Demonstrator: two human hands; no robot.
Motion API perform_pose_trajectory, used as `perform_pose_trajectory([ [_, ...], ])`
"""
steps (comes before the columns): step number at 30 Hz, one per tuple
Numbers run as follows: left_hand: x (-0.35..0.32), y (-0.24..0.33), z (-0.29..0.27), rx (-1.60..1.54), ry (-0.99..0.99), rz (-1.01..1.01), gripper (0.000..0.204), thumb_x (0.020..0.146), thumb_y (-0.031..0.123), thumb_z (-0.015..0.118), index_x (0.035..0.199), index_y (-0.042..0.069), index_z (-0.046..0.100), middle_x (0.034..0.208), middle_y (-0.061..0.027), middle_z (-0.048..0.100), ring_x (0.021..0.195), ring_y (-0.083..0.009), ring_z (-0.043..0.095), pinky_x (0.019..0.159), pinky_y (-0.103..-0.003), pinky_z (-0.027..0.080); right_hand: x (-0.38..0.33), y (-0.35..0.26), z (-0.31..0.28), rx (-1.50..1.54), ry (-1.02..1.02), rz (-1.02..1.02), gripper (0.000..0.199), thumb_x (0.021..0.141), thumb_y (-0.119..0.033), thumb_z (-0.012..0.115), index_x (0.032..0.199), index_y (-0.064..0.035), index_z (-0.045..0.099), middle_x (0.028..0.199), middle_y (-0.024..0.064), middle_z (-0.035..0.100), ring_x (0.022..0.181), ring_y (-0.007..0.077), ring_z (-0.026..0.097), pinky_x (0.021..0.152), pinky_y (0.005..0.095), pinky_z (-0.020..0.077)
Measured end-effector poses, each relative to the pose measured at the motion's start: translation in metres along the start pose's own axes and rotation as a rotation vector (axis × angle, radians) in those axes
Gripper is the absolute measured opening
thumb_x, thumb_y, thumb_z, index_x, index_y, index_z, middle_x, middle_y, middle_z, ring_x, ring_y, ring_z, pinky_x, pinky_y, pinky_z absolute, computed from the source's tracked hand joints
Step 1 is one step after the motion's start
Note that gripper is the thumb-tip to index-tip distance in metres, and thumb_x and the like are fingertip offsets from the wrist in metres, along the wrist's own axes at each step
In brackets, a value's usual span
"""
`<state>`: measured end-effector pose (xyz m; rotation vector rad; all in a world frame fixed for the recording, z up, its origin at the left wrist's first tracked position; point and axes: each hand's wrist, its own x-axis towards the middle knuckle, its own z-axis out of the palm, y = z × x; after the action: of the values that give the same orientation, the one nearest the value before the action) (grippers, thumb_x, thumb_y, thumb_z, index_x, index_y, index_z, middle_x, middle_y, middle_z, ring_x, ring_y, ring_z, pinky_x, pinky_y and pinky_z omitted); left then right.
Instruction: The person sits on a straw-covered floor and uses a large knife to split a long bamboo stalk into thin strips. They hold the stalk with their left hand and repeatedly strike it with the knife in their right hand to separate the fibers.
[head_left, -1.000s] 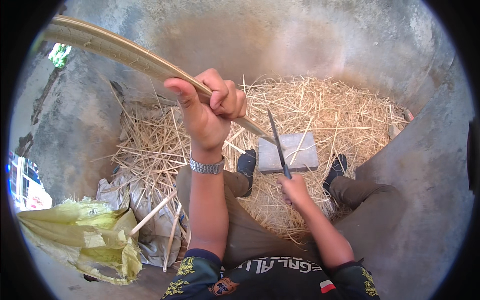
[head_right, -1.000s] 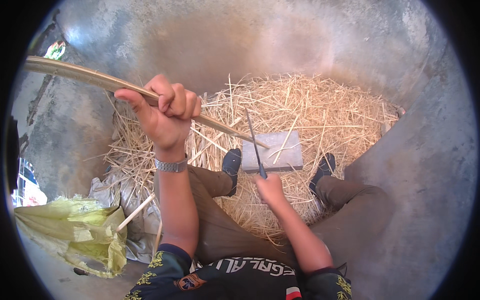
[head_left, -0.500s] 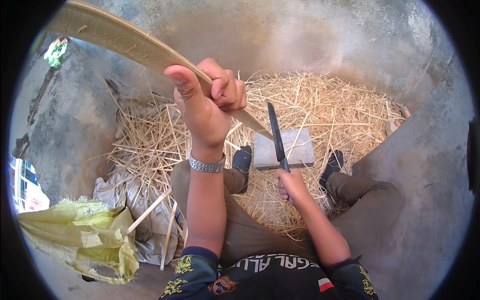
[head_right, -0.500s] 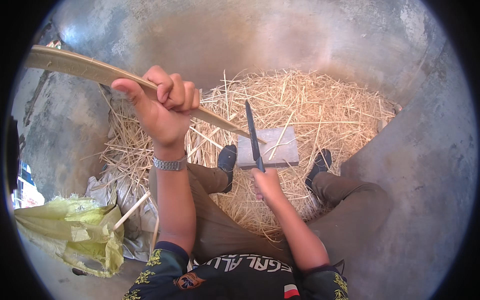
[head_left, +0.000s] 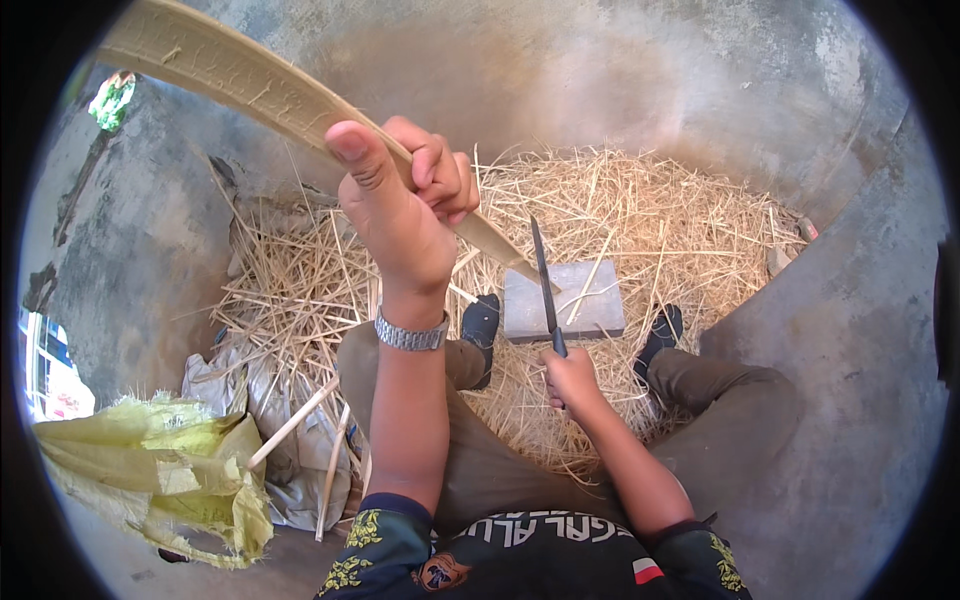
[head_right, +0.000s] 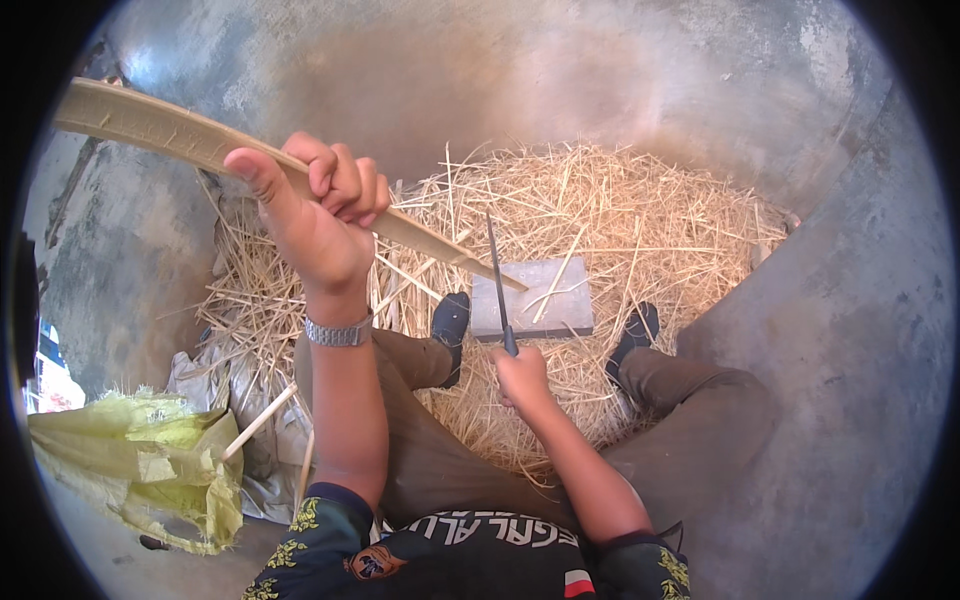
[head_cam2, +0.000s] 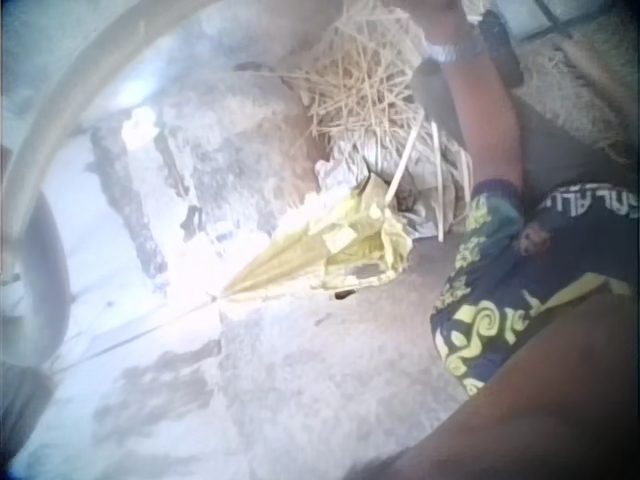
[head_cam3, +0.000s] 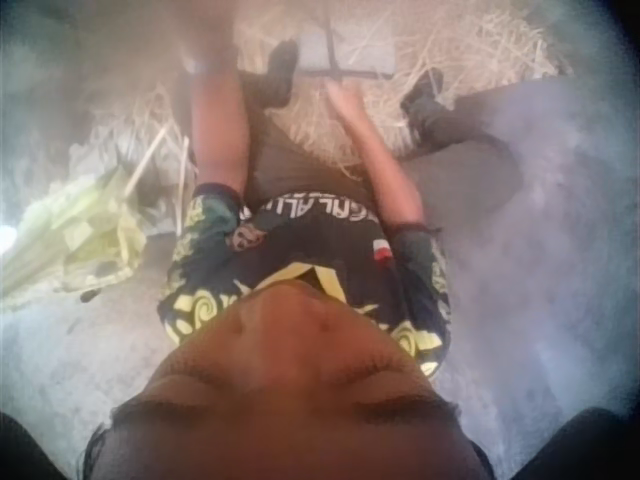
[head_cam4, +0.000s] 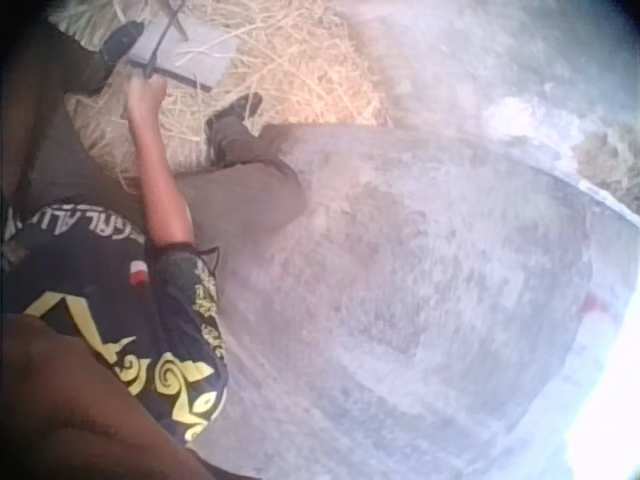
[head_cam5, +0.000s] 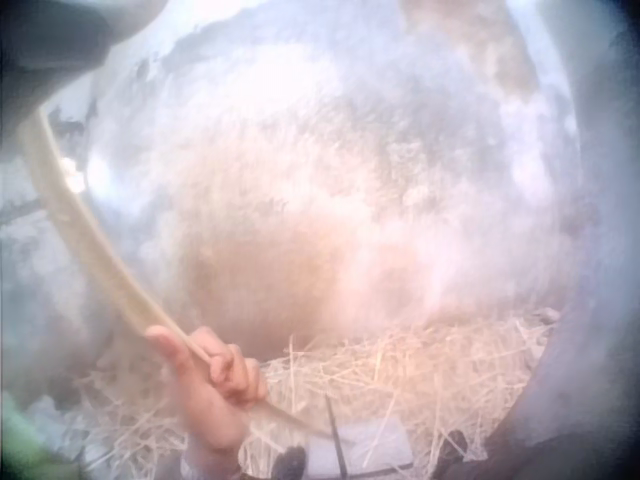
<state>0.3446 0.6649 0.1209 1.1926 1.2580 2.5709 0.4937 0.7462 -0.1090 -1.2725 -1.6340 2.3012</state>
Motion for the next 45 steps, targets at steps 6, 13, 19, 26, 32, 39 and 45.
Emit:
perform_pose_trajectory([
  [6, 0.003, 0.002, 0.005, 0.020, 0.108, 0.028, 0.071, 0.093, 0.076, 0.037, 0.068, 0.010, 0.038, 0.052, 0.0030, 0.029, 0.045, -0.0078, 0.028, 0.043, -0.025, 0.025, -0.027, -0.041, -0.008, 0.110, 0.160, -0.576, 0.027, 0.091, -0.010, 0.058, 0.067, -0.0090, 0.045, 0.051, -0.0017, 0.040, 0.037, 0.0089, 0.035, 0.034, 0.0273, 0.0283],
  [13, 0.000, 0.000, 0.008, 0.031, 0.109, 0.045, 0.067, 0.096, 0.070, 0.041, 0.069, 0.009, 0.039, 0.053, 0.0028, 0.030, 0.046, -0.0074, 0.029, 0.043, -0.024, 0.024, -0.024, -0.017, 0.007, 0.239, -0.250, 0.062, 0.033, 0.091, -0.015, 0.062, 0.067, -0.0131, 0.040, 0.052, -0.0025, 0.038, 0.038, 0.0082, 0.035, 0.035, 0.0264, 0.0263],
  [19, -0.001, 0.004, 0.013, 0.079, 0.143, 0.050, 0.068, 0.093, 0.075, 0.035, 0.070, 0.011, 0.035, 0.055, 0.0048, 0.023, 0.046, -0.0075, 0.023, 0.042, -0.025, 0.022, -0.032, -0.035, 0.000, 0.105, -0.094, -0.096, 0.026, 0.088, -0.016, 0.066, 0.072, -0.0099, 0.047, 0.052, -0.0018, 0.042, 0.038, 0.0086, 0.036, 0.035, 0.0267, 0.0271],
  [26, -0.006, 0.002, 0.017, 0.016, 0.099, 0.043, 0.064, 0.098, 0.066, 0.042, 0.070, 0.009, 0.039, 0.055, 0.0044, 0.029, 0.047, -0.0061, 0.028, 0.043, -0.024, 0.022, -0.052, -0.036, 0.011, 0.470, 0.046, -0.748, 0.029, 0.096, -0.011, 0.062, 0.072, -0.0100, 0.046, 0.054, -0.0039, 0.044, 0.041, 0.0055, 0.039, 0.040, 0.0229, 0.0308],
  [32, -0.017, -0.009, 0.025, 0.186, 0.021, 0.124, 0.064, 0.098, 0.066, 0.041, 0.070, 0.009, 0.039, 0.056, 0.0042, 0.026, 0.047, -0.0070, 0.027, 0.043, -0.025, 0.021, 0.007, 0.006, -0.004, -0.053, -0.120, -0.023, 0.031, 0.092, -0.024, 0.064, 0.071, -0.0091, 0.046, 0.053, -0.0027, 0.044, 0.046, 0.0078, 0.045, 0.043, 0.0260, 0.0342],
  [39, -0.019, -0.007, 0.030, 0.210, 0.049, 0.153, 0.064, 0.097, 0.068, 0.042, 0.071, 0.009, 0.039, 0.056, 0.0038, 0.029, 0.047, -0.0067, 0.027, 0.043, -0.024, 0.021, -0.043, -0.048, -0.009, 0.027, 0.108, -0.608, 0.034, 0.094, -0.015, 0.064, 0.066, -0.0086, 0.046, 0.056, -0.0038, 0.044, 0.047, 0.0057, 0.041, 0.045, 0.0273, 0.0336],
  [45, -0.017, -0.005, 0.027, 0.026, 0.114, 0.103, 0.060, 0.099, 0.058, 0.050, 0.069, 0.007, 0.044, 0.058, 0.0037, 0.036, 0.050, -0.0047, 0.031, 0.045, -0.022, 0.023, -0.090, -0.067, -0.008, 0.506, -0.007, -0.827, 0.030, 0.098, -0.006, 0.056, 0.074, -0.0123, 0.038, 0.056, -0.0025, 0.042, 0.045, 0.0043, 0.036, 0.041, 0.0228, 0.0301],
])
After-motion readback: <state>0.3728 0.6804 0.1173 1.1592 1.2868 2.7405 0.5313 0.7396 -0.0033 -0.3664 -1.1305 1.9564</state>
